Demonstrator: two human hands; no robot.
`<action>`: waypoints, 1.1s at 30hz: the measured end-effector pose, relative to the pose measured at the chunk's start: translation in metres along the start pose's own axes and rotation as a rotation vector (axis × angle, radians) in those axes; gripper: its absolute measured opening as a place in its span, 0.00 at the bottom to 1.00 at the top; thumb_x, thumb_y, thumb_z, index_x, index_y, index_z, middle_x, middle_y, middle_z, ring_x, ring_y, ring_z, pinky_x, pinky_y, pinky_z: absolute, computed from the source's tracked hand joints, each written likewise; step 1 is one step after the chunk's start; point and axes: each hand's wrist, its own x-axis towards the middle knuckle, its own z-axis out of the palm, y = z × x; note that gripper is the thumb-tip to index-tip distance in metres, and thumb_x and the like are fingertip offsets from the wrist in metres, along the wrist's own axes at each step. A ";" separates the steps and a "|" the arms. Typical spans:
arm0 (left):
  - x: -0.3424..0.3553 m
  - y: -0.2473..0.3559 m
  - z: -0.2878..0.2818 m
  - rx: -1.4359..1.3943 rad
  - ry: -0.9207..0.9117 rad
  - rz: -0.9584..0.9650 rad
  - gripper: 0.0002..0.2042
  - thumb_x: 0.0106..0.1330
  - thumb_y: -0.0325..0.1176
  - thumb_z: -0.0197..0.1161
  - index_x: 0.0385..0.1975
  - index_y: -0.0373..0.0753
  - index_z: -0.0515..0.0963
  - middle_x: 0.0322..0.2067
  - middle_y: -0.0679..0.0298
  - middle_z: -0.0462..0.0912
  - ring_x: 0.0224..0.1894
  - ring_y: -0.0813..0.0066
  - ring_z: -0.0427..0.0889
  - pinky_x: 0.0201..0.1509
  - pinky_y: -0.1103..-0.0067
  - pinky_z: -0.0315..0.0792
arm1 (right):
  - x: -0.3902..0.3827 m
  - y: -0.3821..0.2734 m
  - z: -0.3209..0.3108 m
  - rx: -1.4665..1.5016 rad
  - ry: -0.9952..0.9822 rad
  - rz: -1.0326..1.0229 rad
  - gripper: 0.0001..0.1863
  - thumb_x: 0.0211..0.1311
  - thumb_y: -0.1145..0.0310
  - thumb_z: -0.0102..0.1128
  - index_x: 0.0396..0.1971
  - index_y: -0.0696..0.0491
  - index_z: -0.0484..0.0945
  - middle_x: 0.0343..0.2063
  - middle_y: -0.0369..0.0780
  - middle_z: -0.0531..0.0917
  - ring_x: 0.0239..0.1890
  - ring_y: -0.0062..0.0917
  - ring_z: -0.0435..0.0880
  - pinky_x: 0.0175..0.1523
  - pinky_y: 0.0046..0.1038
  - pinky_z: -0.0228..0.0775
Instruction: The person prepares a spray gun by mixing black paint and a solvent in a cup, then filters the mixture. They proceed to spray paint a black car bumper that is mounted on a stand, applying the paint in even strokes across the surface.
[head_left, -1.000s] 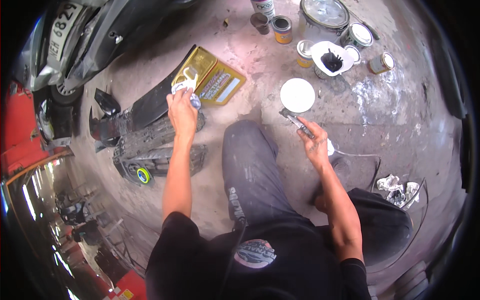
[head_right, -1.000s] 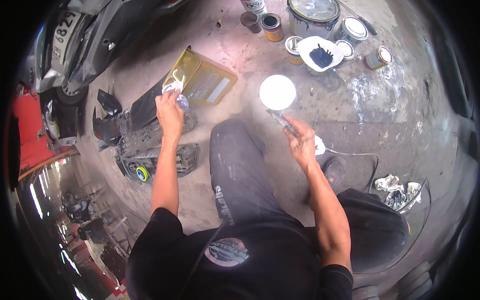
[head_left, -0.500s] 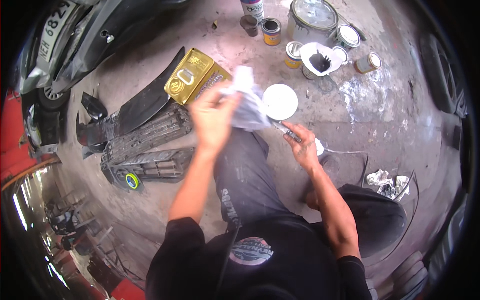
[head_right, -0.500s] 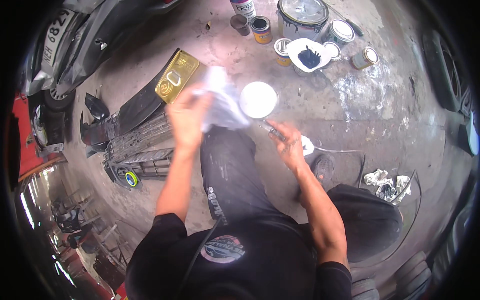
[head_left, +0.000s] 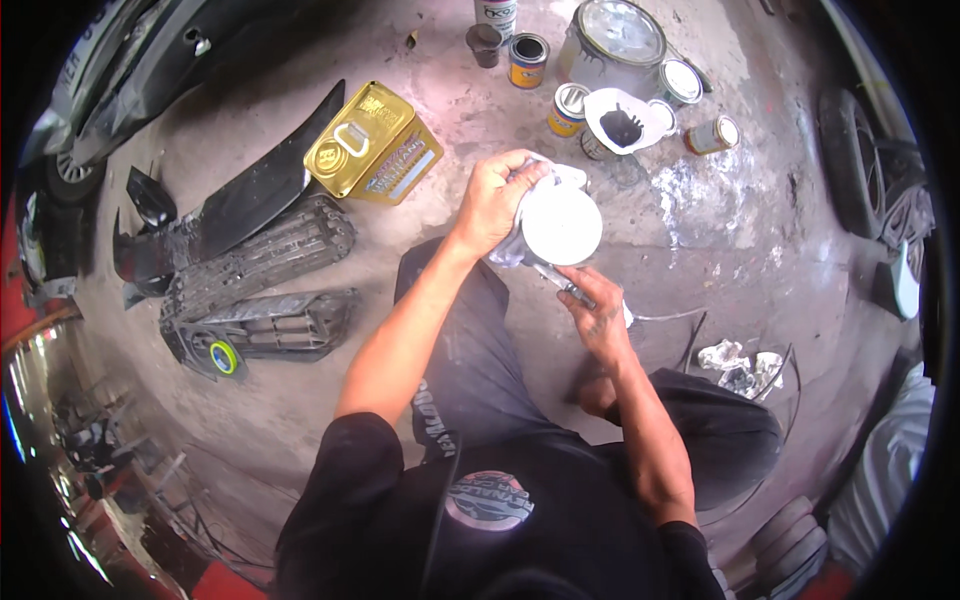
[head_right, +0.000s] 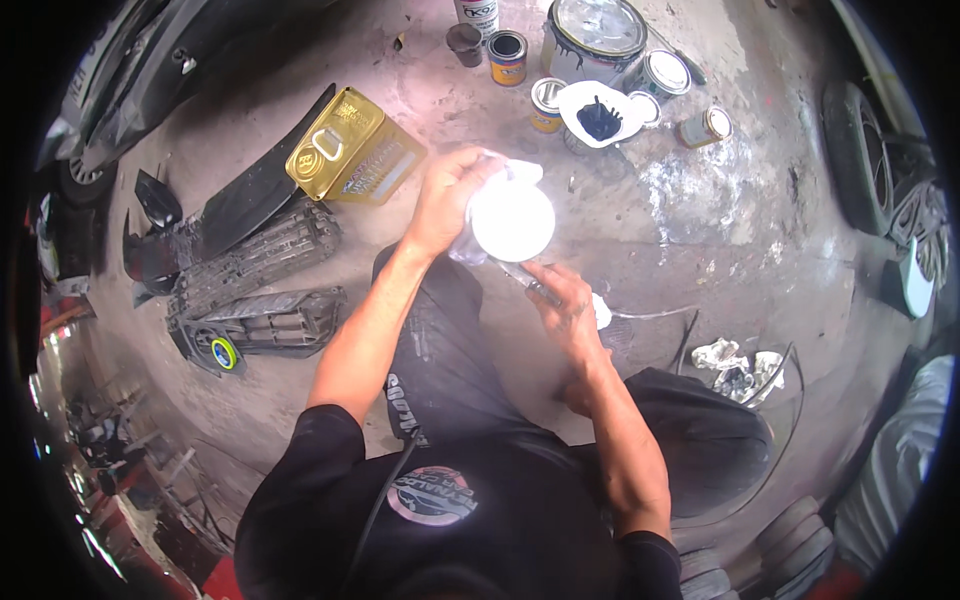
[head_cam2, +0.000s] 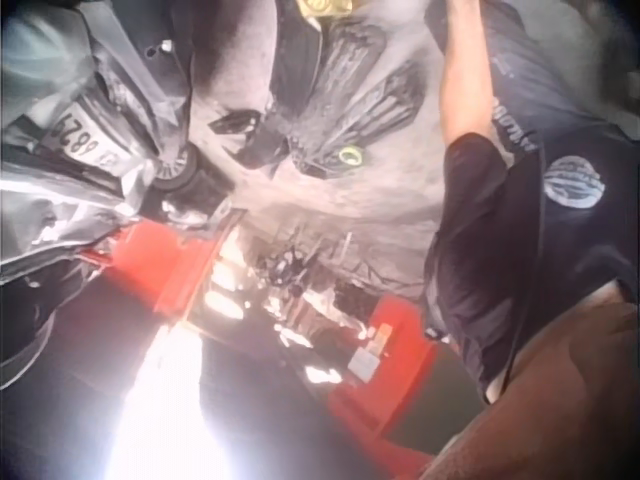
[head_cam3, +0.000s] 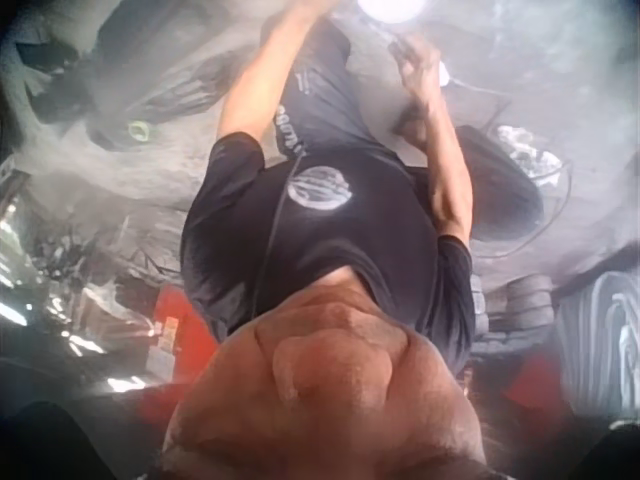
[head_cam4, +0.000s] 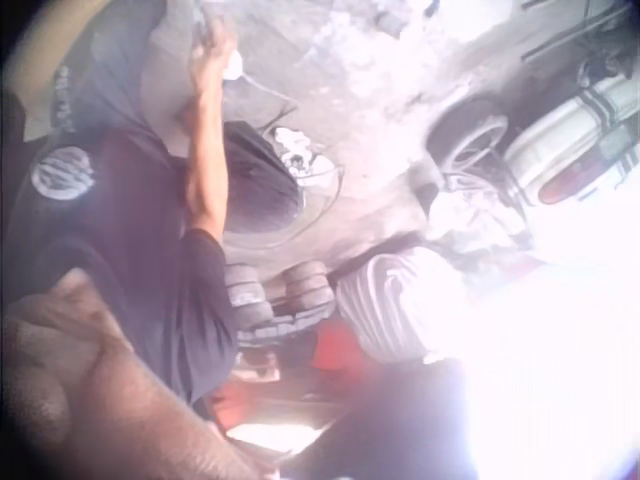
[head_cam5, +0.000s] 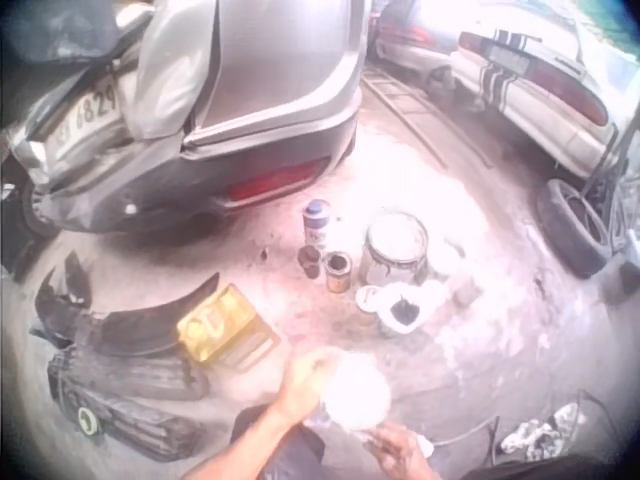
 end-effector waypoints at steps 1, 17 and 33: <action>-0.002 -0.004 0.000 0.018 0.003 -0.004 0.10 0.76 0.34 0.65 0.41 0.33 0.84 0.33 0.67 0.86 0.36 0.84 0.80 0.41 0.80 0.75 | -0.002 -0.001 -0.005 0.006 -0.019 -0.001 0.23 0.55 0.81 0.71 0.54 0.55 0.86 0.38 0.47 0.87 0.40 0.46 0.85 0.49 0.38 0.76; -0.037 0.037 0.001 0.026 0.387 0.152 0.05 0.73 0.26 0.64 0.44 0.34 0.82 0.42 0.66 0.84 0.41 0.82 0.81 0.45 0.80 0.76 | -0.015 -0.035 -0.045 -0.023 -0.204 0.131 0.20 0.55 0.79 0.71 0.50 0.58 0.87 0.47 0.49 0.90 0.49 0.42 0.89 0.56 0.35 0.78; -0.005 0.129 -0.103 1.547 0.291 0.353 0.24 0.74 0.30 0.65 0.69 0.34 0.73 0.69 0.40 0.70 0.68 0.39 0.73 0.71 0.57 0.67 | 0.022 -0.057 -0.084 0.476 0.000 0.013 0.25 0.57 0.83 0.68 0.57 0.55 0.84 0.34 0.47 0.84 0.40 0.39 0.85 0.45 0.40 0.77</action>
